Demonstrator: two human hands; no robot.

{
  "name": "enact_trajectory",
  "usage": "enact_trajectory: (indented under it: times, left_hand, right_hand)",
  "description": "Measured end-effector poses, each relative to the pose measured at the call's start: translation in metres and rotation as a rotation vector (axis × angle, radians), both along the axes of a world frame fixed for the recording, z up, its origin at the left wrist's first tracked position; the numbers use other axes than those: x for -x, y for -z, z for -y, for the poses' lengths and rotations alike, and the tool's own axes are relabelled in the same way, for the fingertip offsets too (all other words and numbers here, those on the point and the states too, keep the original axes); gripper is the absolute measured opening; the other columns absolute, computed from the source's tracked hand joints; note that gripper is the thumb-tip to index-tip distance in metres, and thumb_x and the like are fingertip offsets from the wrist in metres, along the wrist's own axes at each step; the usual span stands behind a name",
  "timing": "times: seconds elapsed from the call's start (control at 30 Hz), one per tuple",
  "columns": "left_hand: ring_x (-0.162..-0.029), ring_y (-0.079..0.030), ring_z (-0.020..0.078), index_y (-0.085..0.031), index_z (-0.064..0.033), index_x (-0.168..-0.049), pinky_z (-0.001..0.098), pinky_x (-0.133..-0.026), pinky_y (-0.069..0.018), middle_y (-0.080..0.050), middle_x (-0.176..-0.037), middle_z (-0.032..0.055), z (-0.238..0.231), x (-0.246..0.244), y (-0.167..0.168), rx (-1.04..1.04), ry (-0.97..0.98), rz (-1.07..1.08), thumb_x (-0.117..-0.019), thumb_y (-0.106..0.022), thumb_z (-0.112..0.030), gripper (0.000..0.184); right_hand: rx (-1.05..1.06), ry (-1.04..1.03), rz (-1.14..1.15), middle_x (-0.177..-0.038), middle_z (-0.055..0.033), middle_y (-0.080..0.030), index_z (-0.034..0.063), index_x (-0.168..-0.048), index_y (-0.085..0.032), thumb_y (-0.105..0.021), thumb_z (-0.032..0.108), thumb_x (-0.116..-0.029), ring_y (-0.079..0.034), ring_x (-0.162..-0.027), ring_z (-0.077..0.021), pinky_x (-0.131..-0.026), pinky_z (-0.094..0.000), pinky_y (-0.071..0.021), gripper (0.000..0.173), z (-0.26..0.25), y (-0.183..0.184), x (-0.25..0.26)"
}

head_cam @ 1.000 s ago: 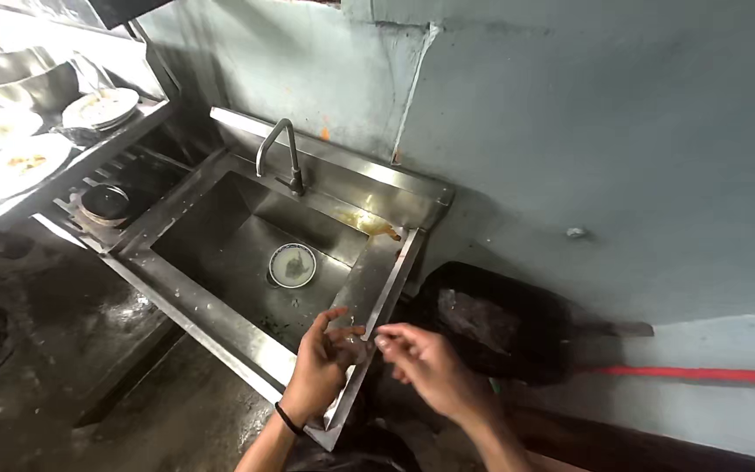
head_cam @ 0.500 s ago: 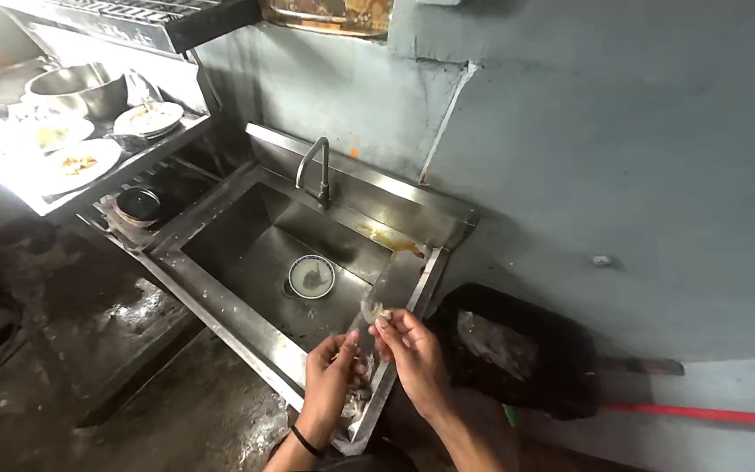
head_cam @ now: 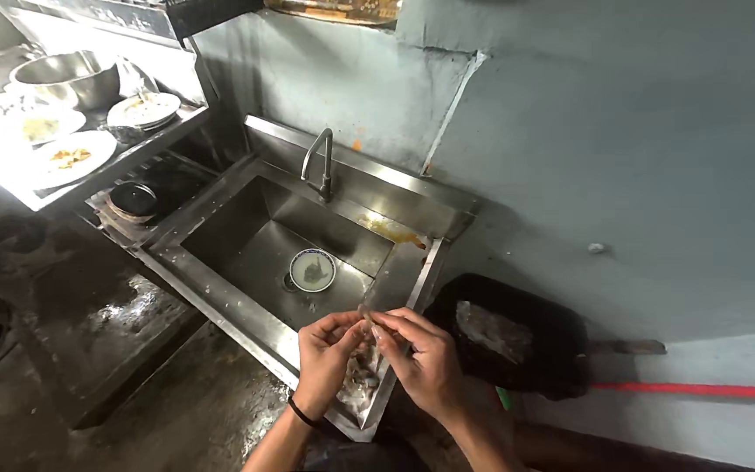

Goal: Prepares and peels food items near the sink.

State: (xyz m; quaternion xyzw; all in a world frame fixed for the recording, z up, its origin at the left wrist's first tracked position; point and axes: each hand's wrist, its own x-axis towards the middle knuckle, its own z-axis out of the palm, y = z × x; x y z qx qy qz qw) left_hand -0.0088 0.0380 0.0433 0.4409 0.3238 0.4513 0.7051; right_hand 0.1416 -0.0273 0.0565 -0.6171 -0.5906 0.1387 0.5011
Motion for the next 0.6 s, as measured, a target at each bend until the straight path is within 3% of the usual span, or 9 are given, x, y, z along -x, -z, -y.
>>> enact_trajectory:
  times: [0.17,0.37,0.6]
  left_hand:
    - [-0.078,-0.073,0.0200,-0.077,0.0048,-0.097,0.0342,-0.077,-0.0637,-0.074,-0.097,0.0165,-0.0027,0.0020,-0.0010,-0.100,0.028,-0.021,-0.0891,-0.071,0.005,0.010]
    - [-0.072,-0.072,0.0165,-0.078,0.0008,-0.088,0.0301,-0.068,-0.0635,-0.075,-0.095,0.0126,-0.0011,-0.0009,0.0013,-0.231,0.002,-0.138,-0.0857,-0.075,0.001,0.004]
    - [-0.062,-0.071,0.0166,-0.074,0.0036,-0.092,0.0313,-0.063,-0.0627,-0.073,-0.073,0.0116,-0.0002,-0.0048,0.0023,-0.225,0.019,-0.136,-0.0867,-0.072,0.001,0.006]
  right_hand:
    - [0.000,0.057,0.053,-0.093,0.0033,-0.073,0.0079,-0.099,-0.080,-0.071,0.018,-0.0885,-0.067,-0.073,0.0009,-0.065,-0.0164,-0.0609,0.017,0.0027,-0.0063,0.0026]
    - [-0.010,0.110,0.215,-0.087,0.0024,-0.072,0.0073,-0.092,-0.079,-0.070,0.015,-0.0855,-0.066,-0.070,0.0018,-0.064,-0.0144,-0.0586,0.013,0.0028,-0.0040,0.0051]
    - [0.058,0.116,0.161,-0.083,0.0045,-0.070,0.0087,-0.093,-0.074,-0.069,0.017,-0.0873,-0.065,-0.066,0.0025,-0.060,-0.0148,-0.0583,0.012,0.0050,-0.0024,0.0027]
